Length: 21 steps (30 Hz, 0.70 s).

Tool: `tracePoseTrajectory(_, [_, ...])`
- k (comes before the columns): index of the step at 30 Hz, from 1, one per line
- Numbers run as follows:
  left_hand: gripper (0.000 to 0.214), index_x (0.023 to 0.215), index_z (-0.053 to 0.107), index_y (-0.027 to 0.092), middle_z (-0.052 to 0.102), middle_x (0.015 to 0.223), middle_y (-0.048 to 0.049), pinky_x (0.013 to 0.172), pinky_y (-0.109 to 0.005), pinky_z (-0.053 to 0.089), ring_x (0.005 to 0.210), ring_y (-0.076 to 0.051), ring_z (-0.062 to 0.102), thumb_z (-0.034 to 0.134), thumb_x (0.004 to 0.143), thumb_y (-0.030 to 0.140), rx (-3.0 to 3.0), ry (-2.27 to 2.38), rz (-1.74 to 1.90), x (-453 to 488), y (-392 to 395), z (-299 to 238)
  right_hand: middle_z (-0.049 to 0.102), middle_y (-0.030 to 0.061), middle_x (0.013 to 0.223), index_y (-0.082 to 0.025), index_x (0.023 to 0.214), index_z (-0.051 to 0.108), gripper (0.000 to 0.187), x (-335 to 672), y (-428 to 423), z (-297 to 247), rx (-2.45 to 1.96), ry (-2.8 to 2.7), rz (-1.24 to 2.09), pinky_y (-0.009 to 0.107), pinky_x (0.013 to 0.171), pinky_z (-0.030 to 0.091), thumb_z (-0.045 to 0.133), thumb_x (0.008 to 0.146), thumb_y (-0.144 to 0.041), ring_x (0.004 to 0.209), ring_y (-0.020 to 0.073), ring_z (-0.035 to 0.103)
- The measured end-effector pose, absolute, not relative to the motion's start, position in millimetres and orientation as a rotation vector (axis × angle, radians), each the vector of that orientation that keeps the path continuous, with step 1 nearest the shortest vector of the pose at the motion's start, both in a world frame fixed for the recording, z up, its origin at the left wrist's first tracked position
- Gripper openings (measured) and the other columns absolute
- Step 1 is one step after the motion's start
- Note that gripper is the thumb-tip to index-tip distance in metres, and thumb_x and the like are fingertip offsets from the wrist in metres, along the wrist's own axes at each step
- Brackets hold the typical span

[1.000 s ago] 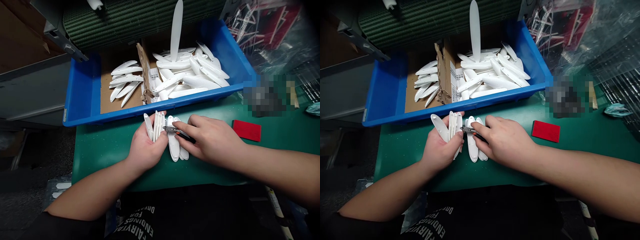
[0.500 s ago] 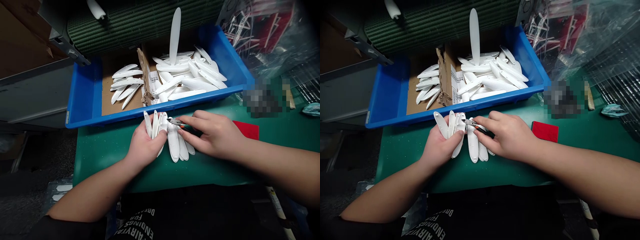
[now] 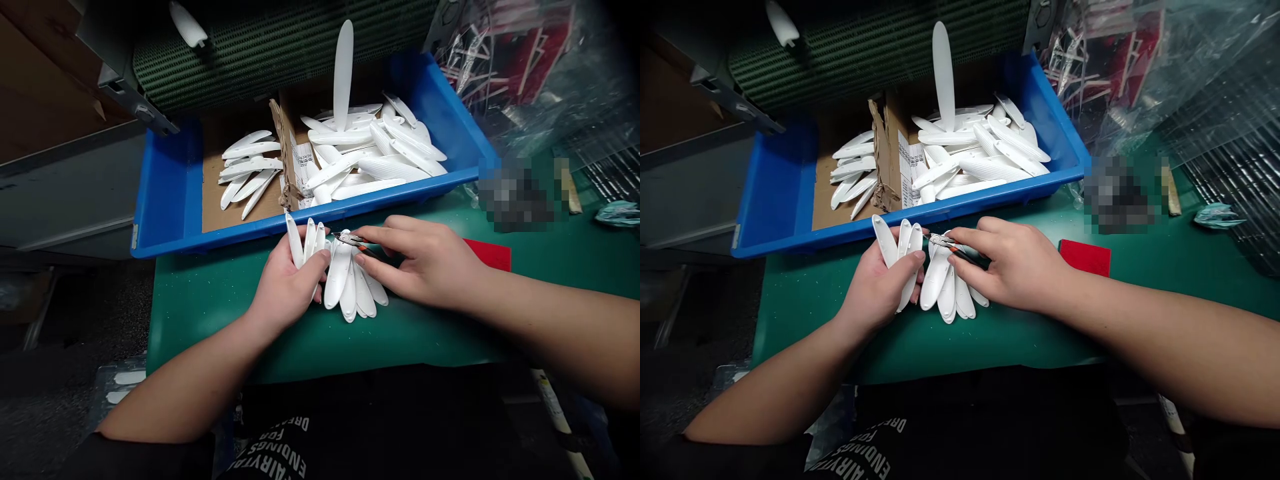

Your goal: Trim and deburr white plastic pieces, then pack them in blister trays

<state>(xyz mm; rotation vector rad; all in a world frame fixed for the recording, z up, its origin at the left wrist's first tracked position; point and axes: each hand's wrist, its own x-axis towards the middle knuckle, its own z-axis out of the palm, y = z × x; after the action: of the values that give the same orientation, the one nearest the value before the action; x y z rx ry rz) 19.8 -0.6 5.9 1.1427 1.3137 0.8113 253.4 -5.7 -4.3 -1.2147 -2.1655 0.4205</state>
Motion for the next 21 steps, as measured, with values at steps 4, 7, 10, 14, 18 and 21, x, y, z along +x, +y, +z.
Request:
tracePoseTrajectory(4, [0.038,0.126,0.067,0.021,0.062,0.073,0.0017,0.038,-0.023,0.046,0.047,-0.013,0.055,0.071,0.088,0.024,1.088,1.307,0.814,21.3,-2.9,12.4,0.065,0.0024,0.083,-0.02,0.13,0.079,0.035,252.1,-7.1,-1.7,-1.213,-2.183,0.404,0.03,0.06,0.041,0.07,0.101,-0.037,0.068,0.0158,0.062])
tracePoseTrajectory(7, [0.04,0.124,0.069,0.019,0.066,0.088,-0.0024,0.039,-0.022,0.051,0.055,-0.013,0.06,0.073,0.085,0.024,1.086,1.303,0.83,22.3,-4.4,13.3,0.064,0.0028,0.084,-0.022,0.129,0.079,0.034,248.9,-9.4,-0.9,-1.224,-2.24,0.35,0.031,0.058,0.037,0.068,0.102,-0.039,0.069,0.0166,0.061])
tracePoseTrajectory(10, [0.039,0.125,0.07,0.018,0.066,0.087,-0.0023,0.04,-0.022,0.053,0.057,-0.013,0.06,0.072,0.086,0.023,1.11,1.281,0.823,22.5,-5.6,11.7,0.064,0.0041,0.086,-0.023,0.129,0.079,0.034,245.2,-11.8,-1.0,-1.222,-2.305,0.274,0.032,0.058,0.033,0.066,0.102,-0.04,0.071,0.0182,0.061])
tracePoseTrajectory(14, [0.038,0.126,0.07,0.02,0.064,0.08,-0.0001,0.04,-0.021,0.053,0.055,-0.014,0.06,0.07,0.088,0.023,1.151,1.277,0.813,21.1,-6.3,8.7,0.062,0.0054,0.087,-0.023,0.13,0.078,0.035,241.7,-14.1,-0.6,-1.229,-2.388,0.191,0.033,0.059,0.029,0.064,0.103,-0.04,0.071,0.0195,0.057])
tracePoseTrajectory(18, [0.041,0.126,0.071,0.023,0.069,0.09,-0.0018,0.039,-0.023,0.053,0.056,-0.014,0.062,0.071,0.086,0.022,1.199,1.319,0.808,19.8,-6.8,5.8,0.062,0.0068,0.089,-0.022,0.132,0.076,0.037,239.0,-16.4,0.5,-1.281,-2.434,0.151,0.034,0.06,0.026,0.061,0.105,-0.042,0.073,0.0212,0.054])
tracePoseTrajectory(21, [0.043,0.128,0.071,0.025,0.073,0.098,-0.0031,0.042,-0.025,0.054,0.057,-0.015,0.063,0.07,0.085,0.021,1.254,1.366,0.806,19.0,-7.5,3.9,0.061,0.0073,0.089,-0.022,0.134,0.075,0.039,236.3,-18.6,1.6,-1.312,-2.454,0.123,0.035,0.062,0.026,0.059,0.106,-0.043,0.074,0.0219,0.053])
